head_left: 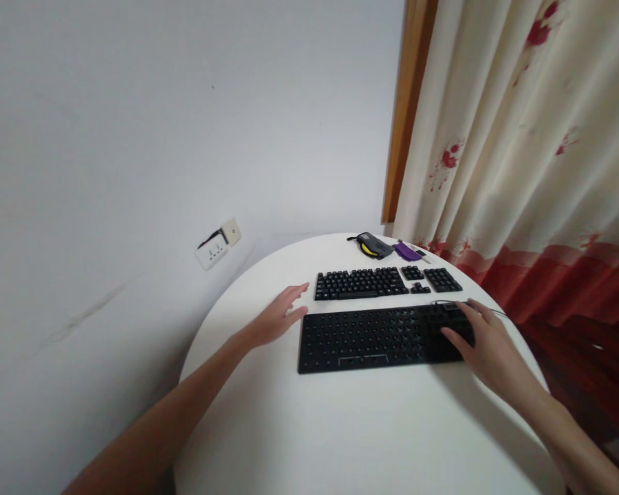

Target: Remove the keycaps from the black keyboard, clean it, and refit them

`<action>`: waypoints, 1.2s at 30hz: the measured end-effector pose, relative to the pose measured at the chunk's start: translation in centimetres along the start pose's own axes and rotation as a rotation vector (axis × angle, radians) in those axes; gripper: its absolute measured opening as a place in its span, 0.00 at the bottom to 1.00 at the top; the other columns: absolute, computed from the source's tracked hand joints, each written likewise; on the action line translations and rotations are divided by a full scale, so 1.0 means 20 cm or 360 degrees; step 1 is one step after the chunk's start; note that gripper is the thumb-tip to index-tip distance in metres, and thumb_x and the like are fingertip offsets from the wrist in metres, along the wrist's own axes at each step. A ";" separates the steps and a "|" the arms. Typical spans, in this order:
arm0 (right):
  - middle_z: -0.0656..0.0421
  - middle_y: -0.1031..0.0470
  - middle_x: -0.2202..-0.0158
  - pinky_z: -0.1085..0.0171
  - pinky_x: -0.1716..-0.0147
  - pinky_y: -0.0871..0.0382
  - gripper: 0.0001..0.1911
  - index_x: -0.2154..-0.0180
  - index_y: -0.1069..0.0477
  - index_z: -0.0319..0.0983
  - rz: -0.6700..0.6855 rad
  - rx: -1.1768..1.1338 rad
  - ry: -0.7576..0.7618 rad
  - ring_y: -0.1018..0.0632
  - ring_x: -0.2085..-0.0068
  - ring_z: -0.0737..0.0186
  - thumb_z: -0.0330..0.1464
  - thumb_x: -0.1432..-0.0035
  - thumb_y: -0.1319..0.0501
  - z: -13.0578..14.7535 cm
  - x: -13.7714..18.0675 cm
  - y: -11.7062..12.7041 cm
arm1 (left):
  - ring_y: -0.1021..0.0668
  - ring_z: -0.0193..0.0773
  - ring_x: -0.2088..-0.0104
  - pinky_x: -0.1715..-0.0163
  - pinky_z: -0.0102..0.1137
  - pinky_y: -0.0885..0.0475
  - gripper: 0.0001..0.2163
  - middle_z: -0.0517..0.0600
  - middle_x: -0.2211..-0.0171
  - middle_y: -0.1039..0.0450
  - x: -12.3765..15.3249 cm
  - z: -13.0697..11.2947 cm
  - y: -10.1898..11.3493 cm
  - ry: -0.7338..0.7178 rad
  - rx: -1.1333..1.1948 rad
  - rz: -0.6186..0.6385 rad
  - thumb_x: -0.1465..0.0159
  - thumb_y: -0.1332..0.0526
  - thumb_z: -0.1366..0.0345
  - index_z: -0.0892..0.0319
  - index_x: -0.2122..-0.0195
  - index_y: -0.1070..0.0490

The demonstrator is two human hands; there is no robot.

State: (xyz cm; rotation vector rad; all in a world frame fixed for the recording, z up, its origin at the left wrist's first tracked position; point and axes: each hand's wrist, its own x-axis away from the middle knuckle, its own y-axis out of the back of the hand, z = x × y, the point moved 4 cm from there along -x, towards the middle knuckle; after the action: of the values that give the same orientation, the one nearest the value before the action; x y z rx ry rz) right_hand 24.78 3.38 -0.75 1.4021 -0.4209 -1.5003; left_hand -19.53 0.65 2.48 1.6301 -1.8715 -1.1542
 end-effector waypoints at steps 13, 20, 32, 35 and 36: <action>0.50 0.27 0.57 0.55 0.49 0.31 0.12 0.53 0.24 0.35 0.0436 -0.0480 0.0588 0.28 0.53 0.53 0.28 0.37 0.41 1.02 -0.45 -0.37 | 0.26 0.40 0.60 0.56 0.35 0.31 0.05 0.50 0.64 0.24 -0.23 0.11 -0.12 -0.0251 -0.0275 -0.0534 0.35 0.36 0.66 0.57 0.61 0.20; 0.48 0.30 0.56 0.57 0.56 0.33 0.11 0.55 0.24 0.37 0.0565 -0.0093 0.0727 0.30 0.54 0.50 0.31 0.35 0.42 1.15 -0.46 -0.57 | 0.27 0.40 0.59 0.55 0.34 0.31 0.10 0.50 0.62 0.26 -0.23 0.11 -0.15 -0.0215 -0.0409 -0.0381 0.37 0.34 0.66 0.54 0.55 0.21; 0.52 0.26 0.59 0.60 0.56 0.35 0.08 0.64 0.21 0.39 0.0616 -0.0128 0.0818 0.30 0.55 0.54 0.29 0.36 0.39 1.16 -0.47 -0.60 | 0.26 0.41 0.58 0.55 0.34 0.31 0.05 0.49 0.60 0.22 -0.21 0.10 -0.14 -0.0209 -0.0547 -0.0233 0.35 0.36 0.65 0.55 0.64 0.19; 0.54 0.24 0.63 0.61 0.56 0.35 0.07 0.65 0.22 0.38 0.0669 -0.0176 0.0877 0.29 0.56 0.55 0.27 0.37 0.39 1.17 -0.47 -0.60 | 0.25 0.40 0.60 0.55 0.34 0.31 0.05 0.48 0.61 0.19 -0.20 0.09 -0.15 -0.0184 -0.0533 -0.0161 0.35 0.36 0.66 0.55 0.62 0.20; 0.54 0.23 0.63 0.61 0.56 0.35 0.07 0.66 0.22 0.38 0.0676 -0.0194 0.0878 0.29 0.57 0.55 0.27 0.37 0.39 1.17 -0.47 -0.59 | 0.24 0.40 0.60 0.55 0.34 0.31 0.05 0.48 0.61 0.19 -0.19 0.09 -0.15 -0.0158 -0.0529 -0.0163 0.35 0.36 0.66 0.55 0.62 0.20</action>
State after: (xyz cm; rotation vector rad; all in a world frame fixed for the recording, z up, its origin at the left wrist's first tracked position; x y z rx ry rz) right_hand -2.59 7.92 1.28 1.4491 -0.2510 -0.7454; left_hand -18.21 4.92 -0.09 1.5171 -1.5623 -1.5218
